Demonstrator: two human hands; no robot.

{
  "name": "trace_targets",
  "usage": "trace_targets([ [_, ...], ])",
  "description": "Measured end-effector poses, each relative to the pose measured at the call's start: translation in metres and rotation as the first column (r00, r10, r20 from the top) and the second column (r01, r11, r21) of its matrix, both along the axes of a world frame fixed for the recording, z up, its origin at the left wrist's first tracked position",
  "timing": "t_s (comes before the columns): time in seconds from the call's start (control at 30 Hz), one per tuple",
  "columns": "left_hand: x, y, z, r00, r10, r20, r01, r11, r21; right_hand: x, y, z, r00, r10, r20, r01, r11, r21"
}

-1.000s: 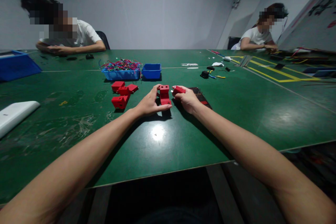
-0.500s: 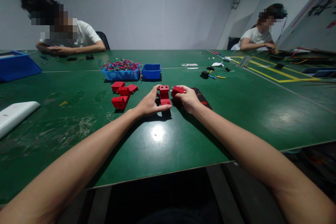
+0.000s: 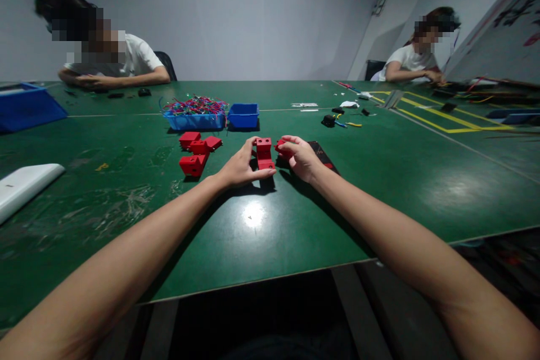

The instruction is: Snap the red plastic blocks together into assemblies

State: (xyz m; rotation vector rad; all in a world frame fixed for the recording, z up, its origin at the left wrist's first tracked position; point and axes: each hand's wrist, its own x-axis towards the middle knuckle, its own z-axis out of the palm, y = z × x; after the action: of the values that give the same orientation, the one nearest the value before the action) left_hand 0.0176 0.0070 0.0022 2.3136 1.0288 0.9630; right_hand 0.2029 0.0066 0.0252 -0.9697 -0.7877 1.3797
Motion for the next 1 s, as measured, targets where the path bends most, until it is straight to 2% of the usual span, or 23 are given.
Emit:
trace_targets([
  [0.13, 0.000, 0.001, 0.000, 1.000, 0.006, -0.002, -0.006, 1.000, 0.002, -0.001, -0.001, 0.001, 1.000, -0.019, -0.001, 0.019, 1.000, 0.001],
  [0.37, -0.001, 0.002, -0.002, 1.000, -0.013, 0.023, 0.013, 1.000, 0.009, 0.003, 0.003, -0.011, 0.995, -0.084, 0.051, 0.080, 0.994, 0.069],
  [0.53, 0.000, 0.002, -0.001, 1.000, -0.012, 0.002, 0.012, 1.000, 0.018, 0.005, 0.006, -0.014, 0.993, -0.027, 0.118, 0.013, 0.993, 0.116],
  [0.73, 0.000, 0.000, 0.000, 1.000, 0.010, -0.020, -0.009, 1.000, 0.012, 0.005, 0.005, -0.010, 0.984, -0.091, 0.153, 0.078, 0.993, 0.090],
  [0.87, 0.000, 0.000, 0.000, 1.000, 0.000, -0.015, 0.001, 1.000, 0.019, 0.002, 0.000, -0.003, 0.994, -0.043, 0.099, 0.037, 0.997, 0.068],
  [1.0, 0.000, 0.000, 0.000, 1.000, -0.001, -0.007, 0.001, 1.000, 0.014, 0.003, -0.003, -0.002, 0.984, -0.042, 0.175, 0.020, 0.992, 0.127],
])
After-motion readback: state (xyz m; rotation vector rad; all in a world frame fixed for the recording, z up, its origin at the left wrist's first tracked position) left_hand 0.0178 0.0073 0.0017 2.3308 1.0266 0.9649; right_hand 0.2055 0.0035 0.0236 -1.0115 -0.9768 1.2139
